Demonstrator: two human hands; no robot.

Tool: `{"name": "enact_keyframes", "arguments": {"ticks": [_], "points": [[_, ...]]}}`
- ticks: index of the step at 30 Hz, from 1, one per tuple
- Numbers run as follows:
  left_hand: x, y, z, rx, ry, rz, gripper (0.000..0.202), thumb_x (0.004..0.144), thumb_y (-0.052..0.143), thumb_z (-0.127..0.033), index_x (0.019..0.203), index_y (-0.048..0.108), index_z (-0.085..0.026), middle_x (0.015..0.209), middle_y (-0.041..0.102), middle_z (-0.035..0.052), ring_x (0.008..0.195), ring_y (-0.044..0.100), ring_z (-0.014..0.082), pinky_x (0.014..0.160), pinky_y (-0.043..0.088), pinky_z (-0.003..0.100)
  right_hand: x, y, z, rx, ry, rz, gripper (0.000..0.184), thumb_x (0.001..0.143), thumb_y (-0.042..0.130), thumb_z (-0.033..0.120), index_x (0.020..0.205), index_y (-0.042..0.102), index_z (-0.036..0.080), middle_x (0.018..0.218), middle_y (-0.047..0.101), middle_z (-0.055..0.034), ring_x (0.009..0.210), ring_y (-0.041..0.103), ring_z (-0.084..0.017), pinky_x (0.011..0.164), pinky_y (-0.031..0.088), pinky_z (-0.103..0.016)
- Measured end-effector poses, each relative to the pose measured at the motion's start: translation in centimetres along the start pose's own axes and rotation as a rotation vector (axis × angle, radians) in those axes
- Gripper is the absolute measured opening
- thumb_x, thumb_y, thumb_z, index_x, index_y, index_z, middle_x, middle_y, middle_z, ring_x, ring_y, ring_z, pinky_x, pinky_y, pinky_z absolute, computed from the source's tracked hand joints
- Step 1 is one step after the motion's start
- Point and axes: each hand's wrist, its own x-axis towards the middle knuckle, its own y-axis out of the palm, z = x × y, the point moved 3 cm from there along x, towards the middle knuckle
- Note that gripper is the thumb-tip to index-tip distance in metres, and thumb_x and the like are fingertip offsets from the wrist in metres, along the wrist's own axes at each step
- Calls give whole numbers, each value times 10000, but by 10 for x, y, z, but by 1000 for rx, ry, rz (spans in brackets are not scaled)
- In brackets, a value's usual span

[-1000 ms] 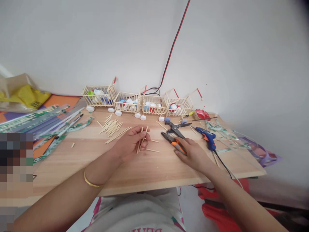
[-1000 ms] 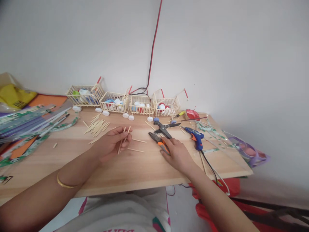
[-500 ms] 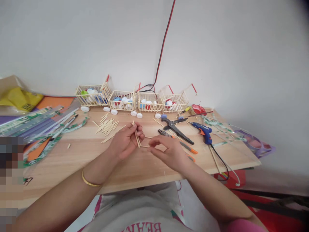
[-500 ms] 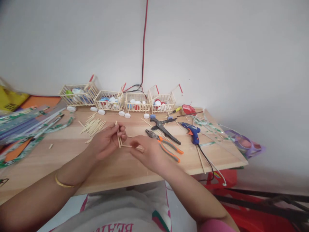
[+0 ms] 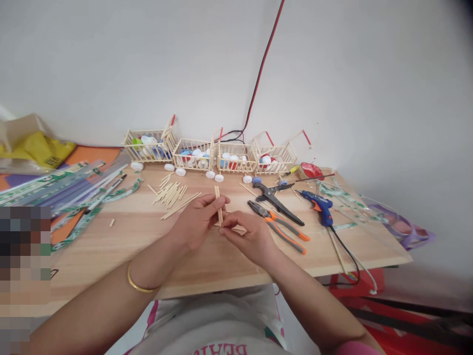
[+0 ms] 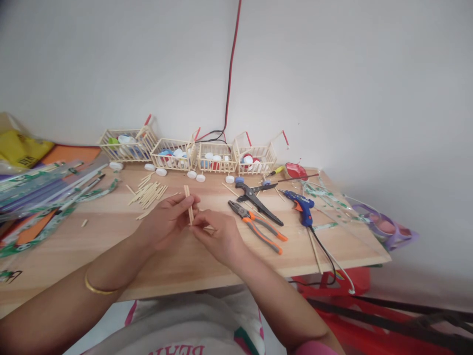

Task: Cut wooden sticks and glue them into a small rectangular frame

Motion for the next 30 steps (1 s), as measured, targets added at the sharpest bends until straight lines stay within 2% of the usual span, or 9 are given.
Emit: {"name": "enact_keyframes", "arguments": {"ticks": [3,5,9,14,18,21,25,30], "points": [[-1,-1,0,105,-14,-18,245,703,720,-348,804,661,-133,632,599,-10,588,544,85,599,431,206,-2,1,0,-71,-118,49,72,786,570,131,766,608,188,728,644,-2,674,582,-113,645,433,-219],[-1,-2,0,165,-8,-28,273,697,719,-382,805,671,-136,613,589,-14,579,522,78,581,402,198,-3,1,-2,-107,-174,37,90,783,561,114,772,609,189,740,646,-10,690,585,-117,660,434,-225],[-1,-1,0,213,-19,7,288,700,709,-408,812,678,-144,590,567,-25,541,462,62,533,339,190,-5,-1,-4,-114,-213,17,71,804,572,144,789,614,199,748,650,-16,695,588,-122,667,447,-234],[-1,0,0,217,-54,82,273,688,723,-388,775,666,-135,613,573,-17,548,457,64,539,343,200,-5,-5,-2,-88,-265,42,55,839,574,196,806,617,204,773,659,-33,719,597,-133,675,459,-251],[1,1,0,208,-58,103,255,694,722,-372,751,663,-131,589,556,-25,516,441,53,511,340,194,-3,-9,-2,7,-235,78,25,813,623,217,818,610,196,743,651,-14,687,596,-119,657,457,-233],[2,0,2,183,-55,90,245,695,725,-363,764,667,-135,591,558,-27,503,444,46,488,337,182,-3,-10,-4,58,-174,96,98,769,669,214,837,601,198,728,643,9,665,596,-107,652,457,-218],[2,-1,3,186,-54,66,245,693,727,-358,757,668,-129,563,541,-30,493,441,44,474,340,175,-4,-10,-9,70,-134,89,90,759,647,162,829,599,195,764,650,4,708,609,-111,691,466,-222],[1,0,1,197,-43,48,263,673,734,-373,738,667,-127,558,543,-24,493,444,52,469,348,181,-4,-9,-12,146,-111,131,100,770,640,180,862,601,187,808,655,-11,734,610,-114,721,474,-236]]}}
